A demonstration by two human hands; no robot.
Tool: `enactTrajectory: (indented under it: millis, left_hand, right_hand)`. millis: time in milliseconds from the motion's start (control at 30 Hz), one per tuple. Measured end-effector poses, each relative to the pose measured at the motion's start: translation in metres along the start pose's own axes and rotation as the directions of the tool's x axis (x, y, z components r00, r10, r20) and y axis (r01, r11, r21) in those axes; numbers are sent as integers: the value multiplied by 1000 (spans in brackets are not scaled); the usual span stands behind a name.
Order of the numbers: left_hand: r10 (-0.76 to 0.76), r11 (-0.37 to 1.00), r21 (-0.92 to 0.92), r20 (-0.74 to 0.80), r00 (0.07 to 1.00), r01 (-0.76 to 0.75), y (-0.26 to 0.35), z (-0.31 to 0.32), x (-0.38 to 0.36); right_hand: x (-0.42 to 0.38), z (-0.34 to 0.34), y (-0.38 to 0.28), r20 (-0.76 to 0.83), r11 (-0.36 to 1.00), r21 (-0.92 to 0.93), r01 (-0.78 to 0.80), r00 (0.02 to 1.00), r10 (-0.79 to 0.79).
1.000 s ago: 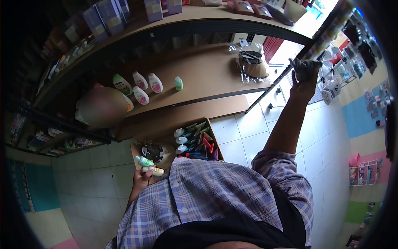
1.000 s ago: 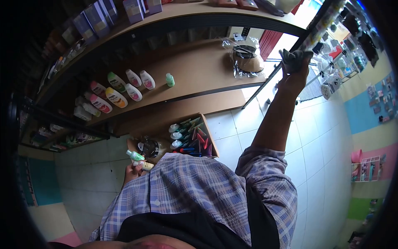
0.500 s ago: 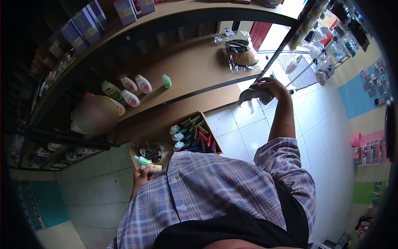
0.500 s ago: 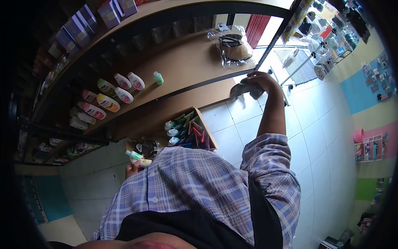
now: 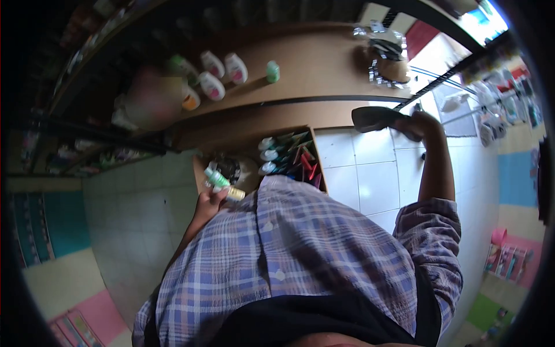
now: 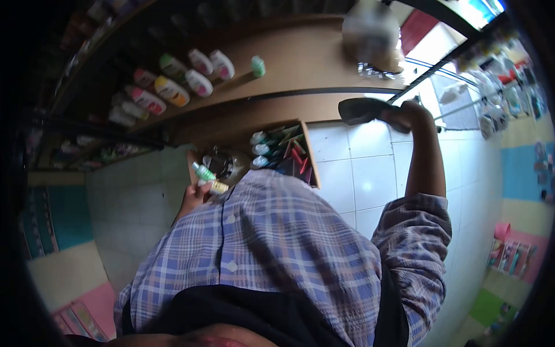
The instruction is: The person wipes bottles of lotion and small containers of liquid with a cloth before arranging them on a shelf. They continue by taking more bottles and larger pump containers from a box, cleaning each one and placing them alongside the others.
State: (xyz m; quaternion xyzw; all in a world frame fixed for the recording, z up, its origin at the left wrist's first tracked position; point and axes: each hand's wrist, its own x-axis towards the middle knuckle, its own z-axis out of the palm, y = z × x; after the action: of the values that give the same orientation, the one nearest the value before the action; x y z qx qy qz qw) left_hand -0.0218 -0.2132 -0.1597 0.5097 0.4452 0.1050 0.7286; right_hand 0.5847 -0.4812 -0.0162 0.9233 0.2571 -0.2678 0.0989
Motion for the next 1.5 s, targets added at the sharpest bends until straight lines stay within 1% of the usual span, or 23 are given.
enactTrajectory:
  millis: [100,200,267,333,400,467,600,667,733,800,833,867,933,1000,1067,1100,1167,1200,1267,1333,1400,1467,1500]
  left_hand:
    - [-36,994,-100,-25,999,34,7,2,-20]
    - [-120,986,-126,-105,987,107,-21,-16,-28]
    - [-124,982,-158,-143,982,101,-30,-19,-32]
    - [-175,981,52,-177,968,187,-25,-25,-40]
    - [-141,990,-5,-208,968,143,-52,-34,-44]
    - [-183,969,-209,-229,956,135,-76,-46,-50]
    - [-346,919,-299,-300,889,257,-69,-53,-83]
    - [-307,935,-278,-327,894,220,-80,-56,-95]
    - [-267,949,-260,-354,896,180,-96,-64,-110]
    - [-161,987,-93,-414,896,134,-114,-67,-123]
    - [-128,992,-45,-438,890,120,-120,-67,-130]
    - [-234,963,-235,-492,839,131,-125,-64,-134]
    - [-349,893,-438,-533,771,102,-138,-63,-149]
    - [-419,861,-495,-563,712,116,-165,-63,-164]
    - [-454,833,-545,-572,683,97,-180,-57,-177]
    - [-482,812,-576,-572,664,94,-186,-53,-175]
    - [-544,780,-612,-556,628,135,-182,-46,-189]
    - [-598,751,-634,-533,598,185,-181,-44,-195]
    - [-420,877,-467,-634,649,112,-186,-37,-202]
    - [-672,662,-738,-508,539,131,-168,-40,-190]
    - [-611,705,-706,-558,562,64,-180,-43,-191]
    - [-541,746,-666,-607,582,-2,-181,-48,-189]
    - [-522,721,-688,-619,588,-84,-173,-51,-187]
  right_hand:
    - [20,100,-39,295,959,-63,276,923,-246]
    - [37,187,-127,309,864,63,500,813,-493]
    - [38,205,-193,331,614,-128,779,617,-714]
    - [0,195,-251,60,655,447,610,709,-702]
    - [-19,189,-310,110,589,525,614,637,-763]
    - [-36,198,-362,82,475,561,678,525,-847]
    - [-54,231,-447,48,458,385,802,478,-877]
    - [-59,250,-480,78,501,583,640,570,-818]
    - [-75,249,-506,142,551,478,684,559,-817]
    - [-53,278,-538,334,703,589,399,673,-660]
    - [-6,327,-562,297,607,312,731,531,-793]
    - [-12,326,-568,314,594,296,748,511,-800]
    - [-52,291,-575,413,688,685,239,651,-637]
    - [-86,264,-595,494,730,623,282,581,-647]
    - [-81,287,-624,79,367,439,820,371,-925]
    - [-85,285,-633,91,364,432,825,362,-928]
    - [-122,266,-649,53,110,651,751,100,-994]
    - [-130,266,-653,63,108,650,752,89,-994]
    - [-145,266,-657,124,115,412,904,69,-990]
    - [-128,292,-656,189,204,385,900,140,-972]
    - [-117,320,-648,317,453,272,849,366,-875]
    - [-83,377,-630,358,490,246,836,391,-848]
    - [-65,415,-614,245,452,191,871,403,-882]
